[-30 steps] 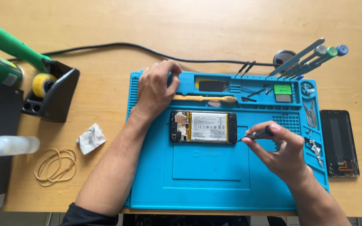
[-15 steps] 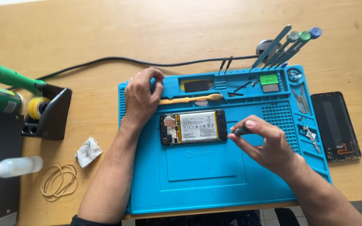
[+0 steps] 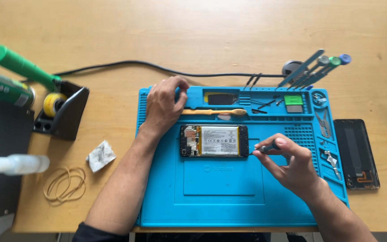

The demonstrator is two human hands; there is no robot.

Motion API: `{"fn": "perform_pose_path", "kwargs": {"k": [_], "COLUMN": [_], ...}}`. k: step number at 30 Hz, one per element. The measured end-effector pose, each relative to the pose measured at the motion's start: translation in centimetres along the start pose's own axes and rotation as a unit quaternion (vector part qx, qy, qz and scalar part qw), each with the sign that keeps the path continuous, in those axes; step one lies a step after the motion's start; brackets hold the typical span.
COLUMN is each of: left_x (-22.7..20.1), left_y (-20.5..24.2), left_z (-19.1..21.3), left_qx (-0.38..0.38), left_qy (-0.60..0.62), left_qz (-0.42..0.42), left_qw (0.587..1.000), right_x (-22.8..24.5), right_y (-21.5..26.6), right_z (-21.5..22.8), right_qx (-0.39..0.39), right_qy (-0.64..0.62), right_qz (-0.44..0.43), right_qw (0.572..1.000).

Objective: The person uses a small screwdriver to work on the internal components of a disassembled smartphone placed on a blue anti-static mat. They carefully manipulate the tool around the battery and circuit board area throughout the clip.

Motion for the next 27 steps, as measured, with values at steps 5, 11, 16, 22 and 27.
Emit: {"fn": "perform_pose_path", "kwargs": {"k": [5,11,16,22,27], "left_x": [-0.2,-0.8,-0.7,-1.1,-1.0], "left_y": [0.0,0.4,0.0,-0.2,0.1], "left_z": [0.1,0.1,-0.6,0.2,0.3], "left_qx": [-0.003,0.017,0.035,0.004,-0.001], "left_qy": [0.006,0.003,-0.011,-0.011,-0.004], "left_qz": [-0.007,-0.016,-0.023,-0.020,-0.021], "left_qw": [1.000,1.000,0.999,1.000,1.000], "right_x": [0.7,1.0,1.2,1.6,1.2], "right_y": [-0.2,0.2,-0.6,-0.3,-0.3], "right_z": [-0.1,-0.7,-0.1,0.2,0.3], "right_qx": [0.047,0.104,0.069,0.059,0.043], "right_qy": [-0.027,-0.026,-0.024,-0.006,-0.009], "right_qz": [0.014,0.028,0.061,0.083,0.056], "right_qw": [0.998,0.994,0.995,0.995,0.997]}}
Point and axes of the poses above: each hand's wrist, its own y-axis away from the middle knuckle, its own z-axis out of the back of the hand, x = y × z, the point moved 10 cm from there along -y, towards the middle knuckle, and after that the axes turned 12 degrees about z, right-handed, at the moved point
